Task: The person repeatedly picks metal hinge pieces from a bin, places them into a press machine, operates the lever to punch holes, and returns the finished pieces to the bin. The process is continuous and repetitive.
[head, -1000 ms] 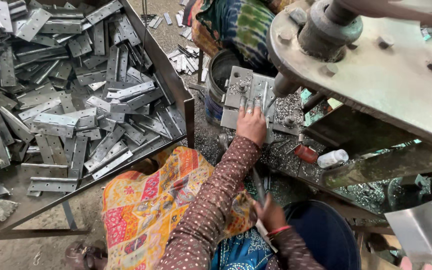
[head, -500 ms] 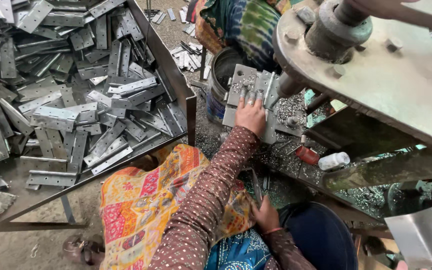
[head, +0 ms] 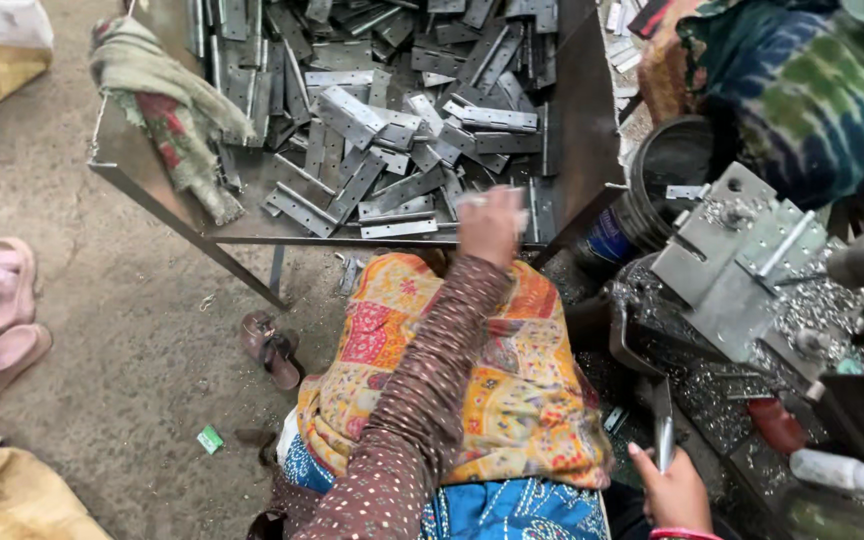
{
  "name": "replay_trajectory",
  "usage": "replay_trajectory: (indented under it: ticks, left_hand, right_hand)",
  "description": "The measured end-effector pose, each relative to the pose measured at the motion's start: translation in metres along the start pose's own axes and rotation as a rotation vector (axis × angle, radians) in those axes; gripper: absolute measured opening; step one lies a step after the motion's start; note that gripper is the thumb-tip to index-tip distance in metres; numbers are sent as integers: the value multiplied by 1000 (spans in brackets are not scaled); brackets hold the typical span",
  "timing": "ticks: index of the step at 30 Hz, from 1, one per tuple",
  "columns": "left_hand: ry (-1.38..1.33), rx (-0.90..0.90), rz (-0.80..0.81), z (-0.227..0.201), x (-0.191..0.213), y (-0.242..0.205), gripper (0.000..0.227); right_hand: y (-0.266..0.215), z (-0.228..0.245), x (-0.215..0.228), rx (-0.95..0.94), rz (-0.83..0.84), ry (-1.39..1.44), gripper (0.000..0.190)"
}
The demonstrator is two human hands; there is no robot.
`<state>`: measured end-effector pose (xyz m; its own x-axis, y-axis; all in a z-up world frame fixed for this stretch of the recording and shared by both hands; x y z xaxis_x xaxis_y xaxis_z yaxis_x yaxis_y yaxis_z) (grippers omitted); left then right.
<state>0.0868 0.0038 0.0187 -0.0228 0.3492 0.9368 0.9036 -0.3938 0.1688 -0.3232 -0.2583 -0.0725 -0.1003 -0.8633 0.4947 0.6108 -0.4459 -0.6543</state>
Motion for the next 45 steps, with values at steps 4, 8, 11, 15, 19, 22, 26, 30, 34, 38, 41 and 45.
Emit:
replay_trajectory:
  ticks: [4,8,11,15,19,22,26,30,34,38,41,45]
  left_hand:
    - [192,393,403,144,-41,-6,25]
    - [107,436,133,210,-37,-10,59]
    - [305,176,-5,203,-41,9,73]
    - [311,191,113,202,-75,32,29]
    - [467,51,142,193,-92,39,20]
    - [438,-22,119,191,-96,39,24]
    - [336,-47,-9,189,-90,32,29]
    - [216,-40,-39,195,-76,31,38]
    - [46,-96,-78,170,-46,28,34]
    - [-201,8,-338,108,19,6,47]
    - [-548,-43,-249,29,53,-8,37]
    - [-578,-279,-118,-105,92,-17,35]
  right_hand:
    - [8,1,-3,-36,44,77,36]
    - [22,-21,-2,-56,60,119,33]
    - [30,-33,0,-2,25,135,30]
    - [31,-35,-1,39,17,205,28]
    - [24,-26,-1,-51,33,136,29]
    - [15,-17,0,-104,14,125,30]
    - [7,-11,1,-132,-31,100,32]
    - [7,0,-2,-51,-13,96,35]
    - [2,3,9,-123,74,152,38]
    - [2,19,14,-71,93,110,38]
    - [-2,21,13,-3,86,110,40]
    - [-9,40,15,148,-23,-63,45]
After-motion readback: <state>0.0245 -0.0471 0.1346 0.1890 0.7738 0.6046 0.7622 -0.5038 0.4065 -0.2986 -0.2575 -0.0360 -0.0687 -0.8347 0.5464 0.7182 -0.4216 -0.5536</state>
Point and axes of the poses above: each hand's wrist, its own y-axis towards the middle knuckle, its own x-axis out of the back of the hand, z = x × y, the point moved 8 cm from there along y, towards the middle knuckle, and after that the axes turned 15 degrees about z, right-handed, at the moved point
